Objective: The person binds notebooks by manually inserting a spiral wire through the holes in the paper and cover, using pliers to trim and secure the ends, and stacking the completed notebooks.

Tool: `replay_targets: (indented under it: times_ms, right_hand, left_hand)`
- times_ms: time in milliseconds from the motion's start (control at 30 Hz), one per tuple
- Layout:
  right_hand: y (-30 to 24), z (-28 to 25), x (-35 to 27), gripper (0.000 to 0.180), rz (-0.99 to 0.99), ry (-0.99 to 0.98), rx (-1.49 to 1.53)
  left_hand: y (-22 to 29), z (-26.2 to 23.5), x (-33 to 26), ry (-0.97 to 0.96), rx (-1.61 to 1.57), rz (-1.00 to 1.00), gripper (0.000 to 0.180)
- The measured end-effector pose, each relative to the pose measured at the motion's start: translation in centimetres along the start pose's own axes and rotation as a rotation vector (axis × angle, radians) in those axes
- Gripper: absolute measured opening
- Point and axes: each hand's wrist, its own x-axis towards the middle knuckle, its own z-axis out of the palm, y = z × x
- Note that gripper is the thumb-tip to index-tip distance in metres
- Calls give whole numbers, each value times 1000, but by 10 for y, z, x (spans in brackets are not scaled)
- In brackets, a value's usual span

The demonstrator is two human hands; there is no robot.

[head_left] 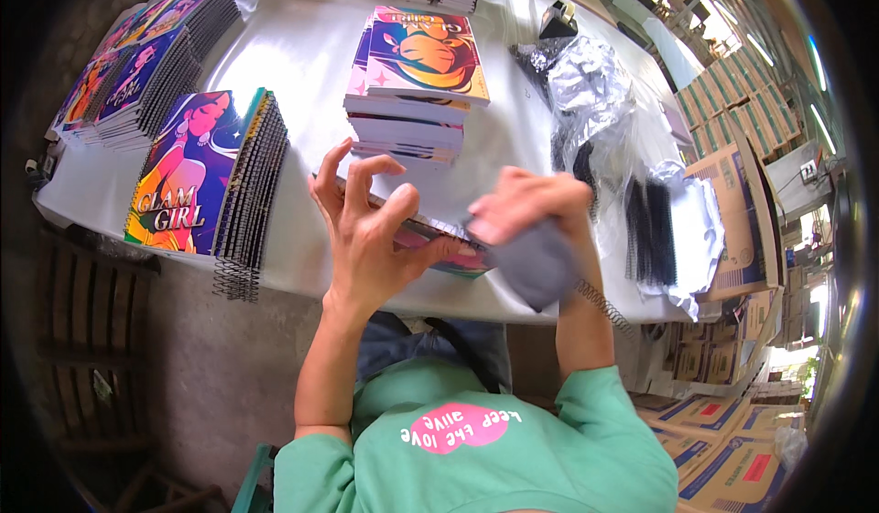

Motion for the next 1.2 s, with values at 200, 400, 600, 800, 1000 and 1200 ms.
replay_targets:
  times_ms: [200, 400, 600, 800, 1000, 1200]
  right_hand:
    - [7, 6, 2, 25, 236, 69, 11]
    - [16, 9, 7, 23, 46, 18, 38]
    - [20, 9, 16, 26, 226, 42, 21]
    - [24, 10, 21, 26, 218, 60, 46]
    - [34, 11, 27, 23, 273, 72, 72]
    - [38, 11, 31, 21, 269, 68, 83]
  left_hand:
    - [-1, -3, 1, -45, -11, -16, 48]
    - [-5, -5, 2, -36, -41, -59, 54]
    - [-11, -9, 5, 25, -46, -67, 59]
    - [-15, -1, 5, 42, -145, -126, 63]
    - [-26, 6, 2, 106, -295, -196, 65]
    - [-36, 10, -3, 110, -349, -179, 63]
